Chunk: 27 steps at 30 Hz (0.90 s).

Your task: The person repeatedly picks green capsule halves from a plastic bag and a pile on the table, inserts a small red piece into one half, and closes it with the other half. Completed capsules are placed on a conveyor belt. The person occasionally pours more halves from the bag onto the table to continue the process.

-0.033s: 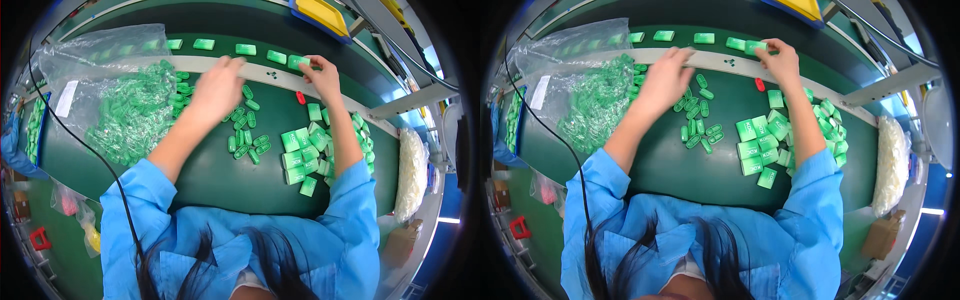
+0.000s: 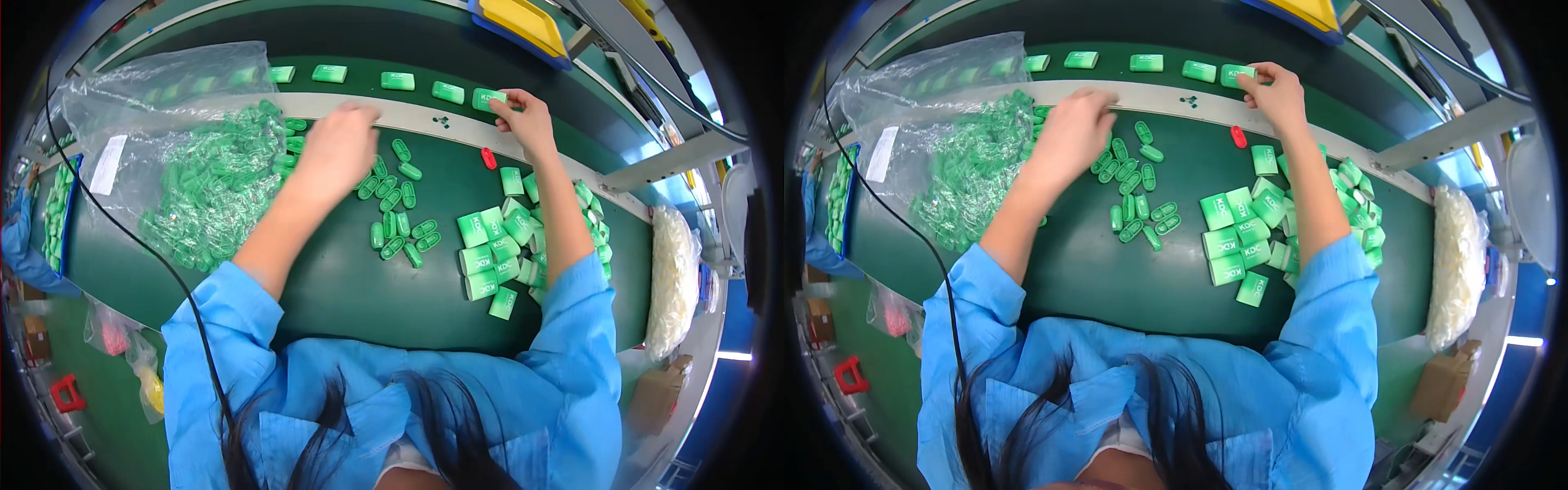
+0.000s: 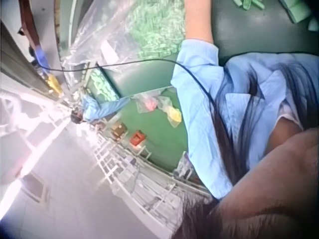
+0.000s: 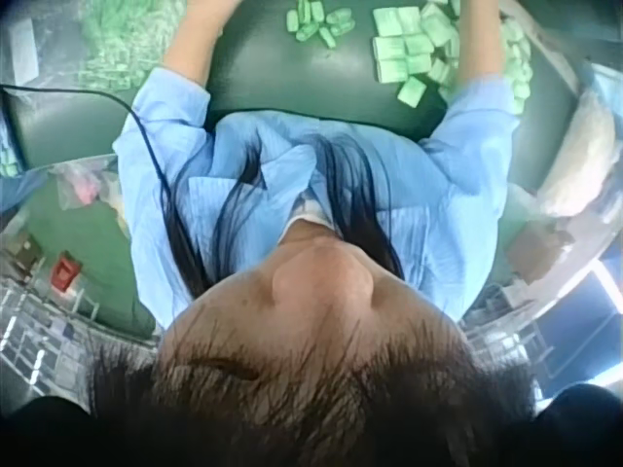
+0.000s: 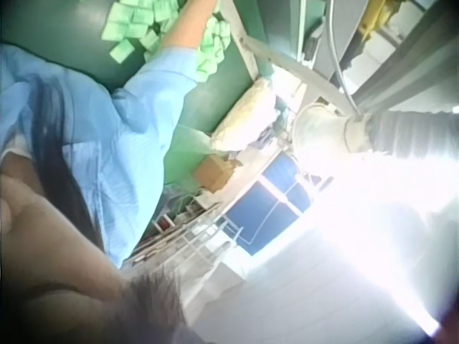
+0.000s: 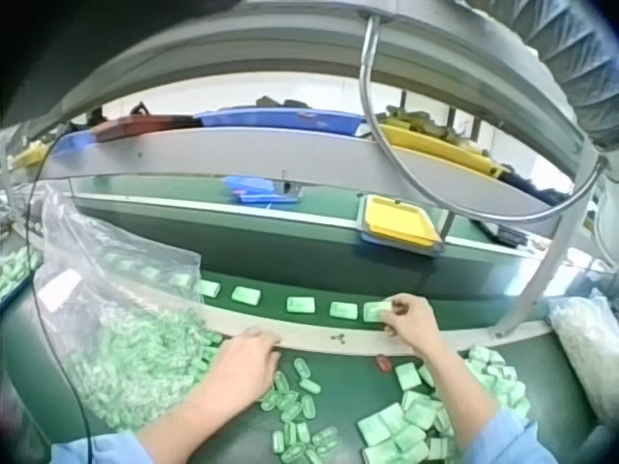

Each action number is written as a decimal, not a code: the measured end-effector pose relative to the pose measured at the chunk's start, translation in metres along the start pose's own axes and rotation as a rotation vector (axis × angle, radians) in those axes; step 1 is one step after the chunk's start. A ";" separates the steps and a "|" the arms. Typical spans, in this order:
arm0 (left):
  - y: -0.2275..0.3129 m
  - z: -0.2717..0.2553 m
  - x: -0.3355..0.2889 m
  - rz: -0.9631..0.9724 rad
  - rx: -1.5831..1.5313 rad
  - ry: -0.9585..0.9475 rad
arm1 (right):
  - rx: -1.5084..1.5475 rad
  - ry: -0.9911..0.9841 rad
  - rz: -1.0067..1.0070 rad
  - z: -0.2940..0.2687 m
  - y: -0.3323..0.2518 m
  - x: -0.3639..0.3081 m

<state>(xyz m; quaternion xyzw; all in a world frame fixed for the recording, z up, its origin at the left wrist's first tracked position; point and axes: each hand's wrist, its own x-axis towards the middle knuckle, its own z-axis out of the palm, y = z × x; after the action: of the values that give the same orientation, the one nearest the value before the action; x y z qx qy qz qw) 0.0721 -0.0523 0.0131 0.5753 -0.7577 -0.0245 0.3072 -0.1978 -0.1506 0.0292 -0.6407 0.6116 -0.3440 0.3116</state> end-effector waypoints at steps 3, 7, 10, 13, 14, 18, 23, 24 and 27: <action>-0.009 -0.009 -0.006 -0.109 0.022 -0.200 | 0.109 0.020 0.165 0.002 0.043 0.033; -0.007 -0.003 -0.008 -0.147 0.015 -0.193 | -0.204 0.120 -0.049 -0.008 0.031 0.015; -0.002 -0.003 -0.008 -0.113 -0.007 -0.193 | -0.393 -0.216 -0.191 -0.031 -0.009 -0.037; 0.000 -0.002 -0.003 -0.086 0.003 -0.248 | -0.530 -0.478 -0.548 -0.039 -0.013 -0.106; 0.000 0.001 0.001 -0.074 0.015 -0.278 | -0.561 -0.466 -0.541 -0.040 -0.012 -0.121; 0.006 0.003 0.003 -0.053 0.182 -0.370 | -0.589 -0.448 -0.465 -0.034 -0.018 -0.139; 0.009 -0.003 -0.003 -0.053 -0.014 -0.217 | -0.343 -0.339 -0.114 -0.032 -0.045 -0.133; 0.012 -0.005 -0.003 -0.107 -0.193 -0.206 | -0.106 -0.324 -0.117 -0.027 -0.047 -0.129; 0.026 0.005 0.001 -0.276 -0.775 -0.241 | 0.533 -0.255 -0.073 -0.002 -0.042 -0.115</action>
<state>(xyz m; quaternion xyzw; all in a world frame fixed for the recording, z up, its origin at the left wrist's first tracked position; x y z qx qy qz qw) 0.0473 -0.0463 0.0198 0.5066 -0.6387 -0.4153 0.4037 -0.1768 -0.0335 0.0577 -0.5959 0.4322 -0.4200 0.5308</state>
